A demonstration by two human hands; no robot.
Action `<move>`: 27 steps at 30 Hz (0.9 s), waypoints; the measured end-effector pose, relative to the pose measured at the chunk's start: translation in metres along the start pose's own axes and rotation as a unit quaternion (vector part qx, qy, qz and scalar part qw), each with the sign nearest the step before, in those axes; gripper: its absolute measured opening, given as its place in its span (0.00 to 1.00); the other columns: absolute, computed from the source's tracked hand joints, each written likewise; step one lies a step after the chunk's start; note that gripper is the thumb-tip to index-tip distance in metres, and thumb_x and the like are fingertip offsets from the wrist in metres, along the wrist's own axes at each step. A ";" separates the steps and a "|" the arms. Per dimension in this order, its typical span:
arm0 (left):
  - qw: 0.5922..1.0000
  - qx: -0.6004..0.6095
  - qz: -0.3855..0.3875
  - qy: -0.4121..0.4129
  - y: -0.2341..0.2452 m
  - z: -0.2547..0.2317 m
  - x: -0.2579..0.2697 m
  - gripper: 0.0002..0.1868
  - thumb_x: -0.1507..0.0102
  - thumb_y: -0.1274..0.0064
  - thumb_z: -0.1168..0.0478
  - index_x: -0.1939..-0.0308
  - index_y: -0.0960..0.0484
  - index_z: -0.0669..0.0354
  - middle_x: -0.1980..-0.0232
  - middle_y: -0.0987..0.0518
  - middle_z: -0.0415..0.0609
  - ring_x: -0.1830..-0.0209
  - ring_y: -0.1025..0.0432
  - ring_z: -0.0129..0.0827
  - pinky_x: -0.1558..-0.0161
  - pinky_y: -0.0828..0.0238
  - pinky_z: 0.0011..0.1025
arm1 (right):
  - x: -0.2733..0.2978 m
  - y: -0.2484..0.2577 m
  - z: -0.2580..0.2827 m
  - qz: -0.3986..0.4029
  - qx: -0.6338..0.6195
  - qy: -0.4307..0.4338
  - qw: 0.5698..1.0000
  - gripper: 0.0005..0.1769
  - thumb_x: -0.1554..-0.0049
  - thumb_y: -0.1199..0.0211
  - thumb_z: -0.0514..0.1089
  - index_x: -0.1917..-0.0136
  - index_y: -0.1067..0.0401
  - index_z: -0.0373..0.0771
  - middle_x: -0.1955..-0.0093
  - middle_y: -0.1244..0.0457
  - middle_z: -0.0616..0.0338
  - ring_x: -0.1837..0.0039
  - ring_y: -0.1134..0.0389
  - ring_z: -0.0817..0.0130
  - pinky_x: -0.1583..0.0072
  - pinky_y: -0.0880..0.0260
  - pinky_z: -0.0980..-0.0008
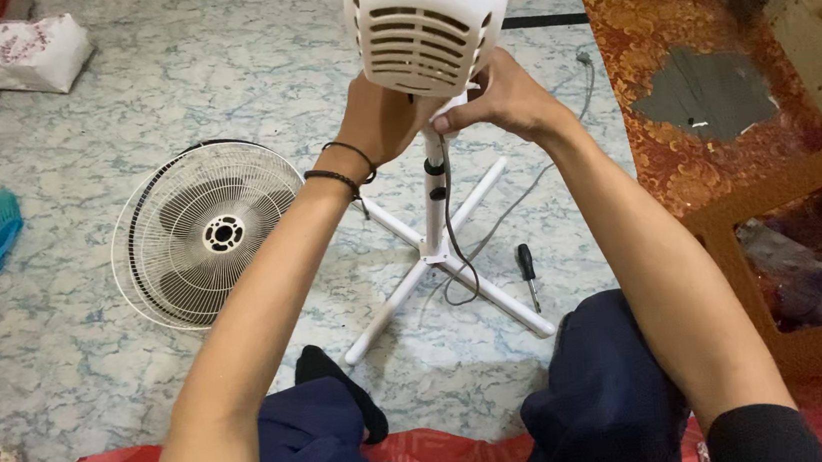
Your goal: The person assembles an electric fan by attaching the motor housing to the stand, securing it with a screwdriver, and then mounting the front grille. The person uses a screwdriver to tighten the connection between the motor housing and the stand.
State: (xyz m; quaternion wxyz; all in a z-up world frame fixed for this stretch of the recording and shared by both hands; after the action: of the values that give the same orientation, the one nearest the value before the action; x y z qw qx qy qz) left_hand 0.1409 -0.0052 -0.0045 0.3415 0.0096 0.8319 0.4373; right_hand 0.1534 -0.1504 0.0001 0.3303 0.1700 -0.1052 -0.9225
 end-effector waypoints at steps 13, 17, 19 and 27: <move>0.969 0.243 0.041 0.019 -0.007 0.000 0.016 0.21 0.29 0.46 0.52 0.39 0.23 0.62 0.40 0.19 0.54 0.39 0.24 0.42 0.41 0.27 0.39 | 0.009 -0.003 0.004 -0.021 0.031 0.039 0.999 0.35 0.54 0.20 0.43 0.36 0.29 0.36 0.39 0.30 0.55 0.32 0.32 0.62 0.28 0.34 0.58; 0.970 0.238 0.038 0.020 -0.009 0.001 0.017 0.21 0.29 0.46 0.50 0.39 0.22 0.61 0.41 0.18 0.54 0.40 0.24 0.41 0.42 0.26 0.39 | 0.009 -0.003 -0.001 -0.030 0.038 0.035 0.998 0.37 0.54 0.20 0.44 0.34 0.31 0.35 0.36 0.32 0.55 0.30 0.33 0.62 0.26 0.39 0.58; 0.969 0.242 0.038 0.020 -0.010 0.001 0.017 0.21 0.29 0.47 0.50 0.39 0.22 0.61 0.42 0.18 0.54 0.41 0.23 0.41 0.42 0.25 0.39 | 0.009 -0.003 -0.003 -0.027 0.033 0.032 0.999 0.39 0.53 0.20 0.44 0.32 0.32 0.35 0.35 0.32 0.54 0.30 0.34 0.62 0.26 0.38 0.58; 0.967 0.251 0.022 0.038 -0.012 0.002 0.020 0.30 0.30 0.51 0.40 0.41 0.23 0.64 0.45 0.19 0.55 0.45 0.24 0.42 0.46 0.26 0.40 | 0.009 -0.003 -0.011 -0.009 -0.044 -0.003 0.999 0.42 0.51 0.23 0.45 0.28 0.37 0.35 0.37 0.34 0.51 0.33 0.32 0.60 0.33 0.26 0.57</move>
State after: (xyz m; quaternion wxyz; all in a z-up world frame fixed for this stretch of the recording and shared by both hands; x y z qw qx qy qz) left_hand 0.1301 -0.0044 -0.0253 0.2866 0.0969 0.9269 0.2220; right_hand 0.1493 -0.1550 -0.0135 0.3283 0.1533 -0.0640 -0.9298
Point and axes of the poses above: each hand's wrist, its own x-axis away from the middle knuckle, its own y-axis out of the back of the hand, z = x × y, the point moved 7 cm from there along -x, towards the middle knuckle
